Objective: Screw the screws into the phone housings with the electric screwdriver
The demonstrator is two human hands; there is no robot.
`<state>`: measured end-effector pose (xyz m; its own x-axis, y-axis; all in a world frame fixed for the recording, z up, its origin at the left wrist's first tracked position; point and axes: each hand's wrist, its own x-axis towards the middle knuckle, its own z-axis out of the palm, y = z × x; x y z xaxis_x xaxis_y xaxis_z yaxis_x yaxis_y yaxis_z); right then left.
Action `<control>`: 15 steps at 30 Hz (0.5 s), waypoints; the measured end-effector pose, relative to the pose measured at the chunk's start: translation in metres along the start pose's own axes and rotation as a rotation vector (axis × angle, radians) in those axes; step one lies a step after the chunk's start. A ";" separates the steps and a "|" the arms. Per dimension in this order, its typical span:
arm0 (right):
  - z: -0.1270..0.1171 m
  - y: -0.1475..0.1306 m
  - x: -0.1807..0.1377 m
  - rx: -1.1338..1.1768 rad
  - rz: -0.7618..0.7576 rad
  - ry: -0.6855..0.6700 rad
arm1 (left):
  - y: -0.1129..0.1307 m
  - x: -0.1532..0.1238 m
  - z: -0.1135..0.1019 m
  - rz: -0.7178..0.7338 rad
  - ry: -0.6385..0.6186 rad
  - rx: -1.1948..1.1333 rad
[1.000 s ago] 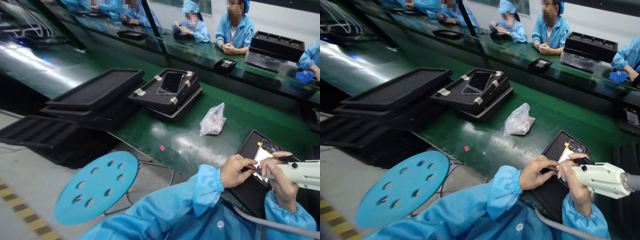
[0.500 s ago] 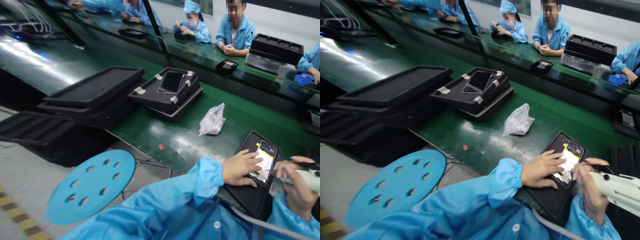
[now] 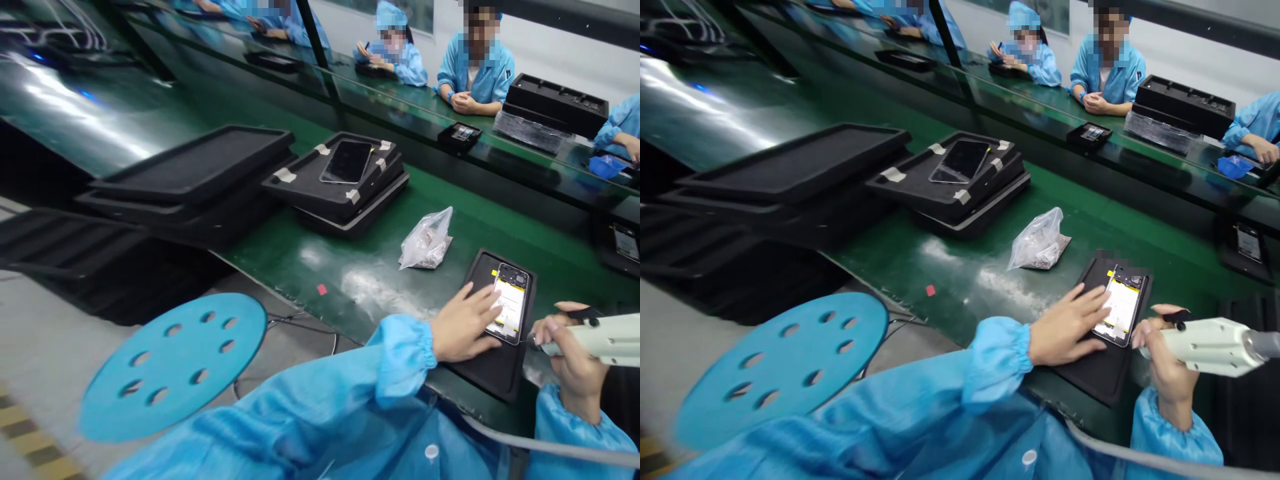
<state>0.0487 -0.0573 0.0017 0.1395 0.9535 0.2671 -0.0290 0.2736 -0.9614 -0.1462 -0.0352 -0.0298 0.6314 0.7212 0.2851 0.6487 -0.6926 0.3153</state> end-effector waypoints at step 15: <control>0.003 0.013 0.006 -0.063 0.029 -0.101 | -0.102 -0.008 -0.064 -0.660 0.063 0.218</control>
<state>0.0465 -0.0479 -0.0094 0.0386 0.9696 0.2415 0.0308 0.2404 -0.9702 -0.2446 0.0300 -0.0064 0.0543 0.9872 0.1500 0.9629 -0.0915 0.2540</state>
